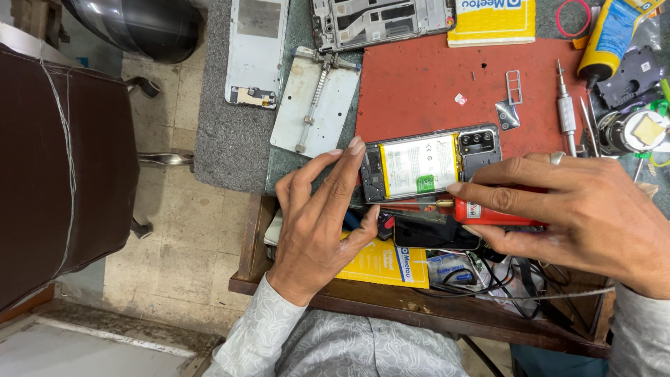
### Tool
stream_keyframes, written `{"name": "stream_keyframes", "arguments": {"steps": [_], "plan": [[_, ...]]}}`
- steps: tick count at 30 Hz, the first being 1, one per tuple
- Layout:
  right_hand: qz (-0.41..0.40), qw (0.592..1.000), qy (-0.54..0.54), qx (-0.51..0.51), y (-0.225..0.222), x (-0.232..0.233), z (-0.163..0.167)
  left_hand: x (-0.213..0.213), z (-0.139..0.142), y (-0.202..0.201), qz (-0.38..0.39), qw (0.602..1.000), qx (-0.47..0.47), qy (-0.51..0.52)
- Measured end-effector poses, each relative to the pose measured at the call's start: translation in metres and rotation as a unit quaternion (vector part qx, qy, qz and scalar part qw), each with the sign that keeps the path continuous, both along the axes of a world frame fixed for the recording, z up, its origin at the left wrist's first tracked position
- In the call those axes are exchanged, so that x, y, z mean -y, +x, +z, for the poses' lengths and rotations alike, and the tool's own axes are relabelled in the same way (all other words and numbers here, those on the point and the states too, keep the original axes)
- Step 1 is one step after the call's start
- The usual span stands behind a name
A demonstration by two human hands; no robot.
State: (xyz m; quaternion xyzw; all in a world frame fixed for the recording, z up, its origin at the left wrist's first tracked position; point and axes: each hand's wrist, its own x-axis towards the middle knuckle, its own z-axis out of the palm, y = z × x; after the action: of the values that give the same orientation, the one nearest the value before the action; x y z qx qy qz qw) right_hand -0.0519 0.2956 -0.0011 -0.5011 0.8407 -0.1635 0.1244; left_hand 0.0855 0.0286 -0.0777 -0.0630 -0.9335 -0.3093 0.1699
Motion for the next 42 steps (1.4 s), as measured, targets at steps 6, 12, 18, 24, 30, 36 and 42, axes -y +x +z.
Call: {"name": "stream_keyframes", "arguments": {"steps": [6, 12, 18, 24, 30, 36, 42], "plan": [[-0.001, 1.0, -0.001, 0.009, -0.001, -0.002, -0.002, -0.001, 0.0, 0.0, 0.0, 1.0, 0.0, 0.003], [-0.013, 1.0, 0.007, 0.003, 0.001, -0.003, -0.003, 0.0, -0.001, -0.001, 0.001, 1.0, -0.002, 0.001], [-0.012, 1.0, 0.02, 0.006, 0.0, -0.004, -0.003, 0.0, -0.001, -0.001, 0.0, 1.0, -0.002, 0.003], [-0.006, 1.0, 0.017, -0.006, -0.004, -0.007, -0.003, 0.0, -0.002, 0.0, -0.002, 1.0, 0.0, 0.002], [0.019, 0.999, 0.047, -0.002, -0.014, -0.014, 0.002, 0.0, -0.001, 0.0, -0.007, 1.0, 0.0, -0.003], [0.012, 0.999, 0.043, -0.023, -0.011, -0.009, 0.002, 0.0, 0.0, 0.0, -0.007, 1.0, 0.003, -0.008], [0.014, 0.999, 0.016, -0.03, -0.009, 0.0, 0.001, 0.0, 0.0, 0.0, -0.006, 1.0, 0.002, -0.011]]}}
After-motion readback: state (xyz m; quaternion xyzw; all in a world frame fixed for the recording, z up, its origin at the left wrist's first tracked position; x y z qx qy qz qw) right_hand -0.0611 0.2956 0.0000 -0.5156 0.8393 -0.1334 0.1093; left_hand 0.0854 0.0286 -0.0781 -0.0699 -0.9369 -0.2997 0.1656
